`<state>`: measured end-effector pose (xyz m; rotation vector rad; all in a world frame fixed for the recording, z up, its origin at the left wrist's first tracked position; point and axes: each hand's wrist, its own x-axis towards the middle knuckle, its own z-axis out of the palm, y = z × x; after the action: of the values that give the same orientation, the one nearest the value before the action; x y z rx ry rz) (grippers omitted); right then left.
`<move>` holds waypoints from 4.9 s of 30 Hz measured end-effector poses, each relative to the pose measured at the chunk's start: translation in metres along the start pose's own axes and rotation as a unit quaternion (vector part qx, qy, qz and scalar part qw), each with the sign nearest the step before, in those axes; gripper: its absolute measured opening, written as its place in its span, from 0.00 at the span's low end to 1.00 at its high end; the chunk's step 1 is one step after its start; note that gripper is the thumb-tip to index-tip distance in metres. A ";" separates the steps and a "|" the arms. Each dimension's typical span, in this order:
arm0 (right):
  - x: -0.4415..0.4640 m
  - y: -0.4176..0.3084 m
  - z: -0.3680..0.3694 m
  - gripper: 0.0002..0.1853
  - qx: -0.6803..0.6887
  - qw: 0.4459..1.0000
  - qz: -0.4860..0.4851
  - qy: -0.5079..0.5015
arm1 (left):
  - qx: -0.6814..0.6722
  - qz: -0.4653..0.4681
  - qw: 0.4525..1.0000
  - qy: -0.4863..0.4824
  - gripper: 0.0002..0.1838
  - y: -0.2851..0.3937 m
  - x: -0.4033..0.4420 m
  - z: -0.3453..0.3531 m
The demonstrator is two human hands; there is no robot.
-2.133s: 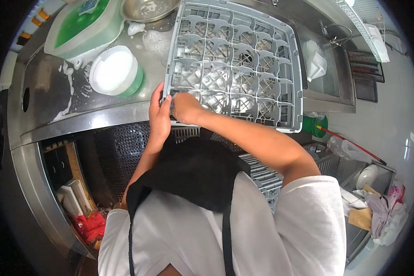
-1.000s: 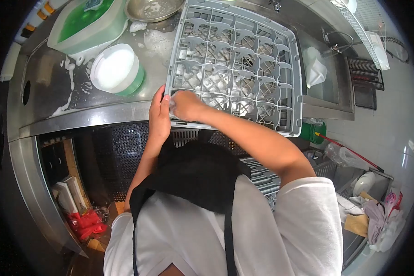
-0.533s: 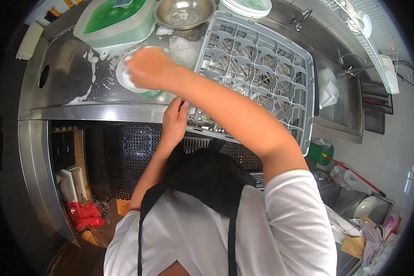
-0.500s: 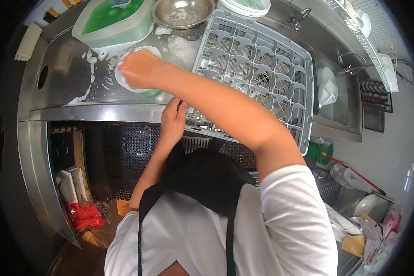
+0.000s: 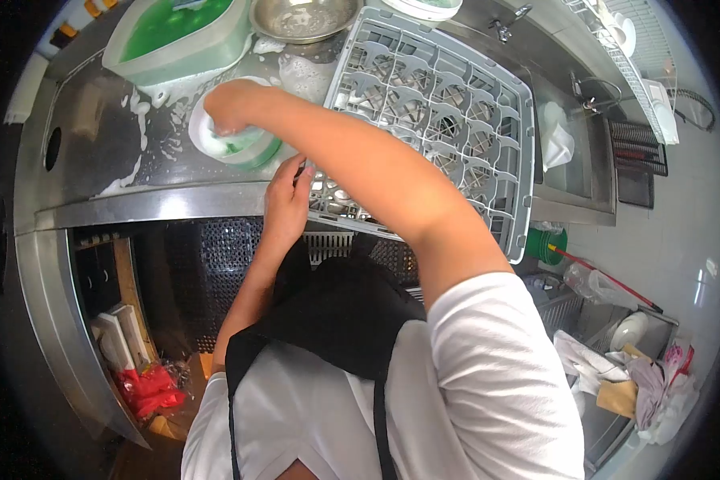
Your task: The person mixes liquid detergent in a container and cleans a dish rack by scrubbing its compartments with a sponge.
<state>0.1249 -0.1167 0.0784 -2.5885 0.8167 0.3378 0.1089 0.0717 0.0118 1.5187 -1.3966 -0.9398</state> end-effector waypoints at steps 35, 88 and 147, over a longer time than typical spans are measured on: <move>-0.159 0.018 0.154 0.10 0.281 0.933 0.223 -0.011 | 0.057 -0.041 0.997 0.016 0.18 0.009 -0.005 0.015; -0.191 0.013 0.119 0.12 -0.119 0.984 -0.017 -0.132 | 0.081 0.075 0.993 0.048 0.15 0.005 -0.003 0.003; -0.305 0.068 0.063 0.20 0.504 0.833 0.125 0.190 | 0.121 0.036 0.992 0.013 0.16 0.007 0.002 0.000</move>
<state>-0.1658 0.0110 0.1057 -1.5470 1.0788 -0.4653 0.1065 0.0696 0.0185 1.6390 -1.5808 -0.7237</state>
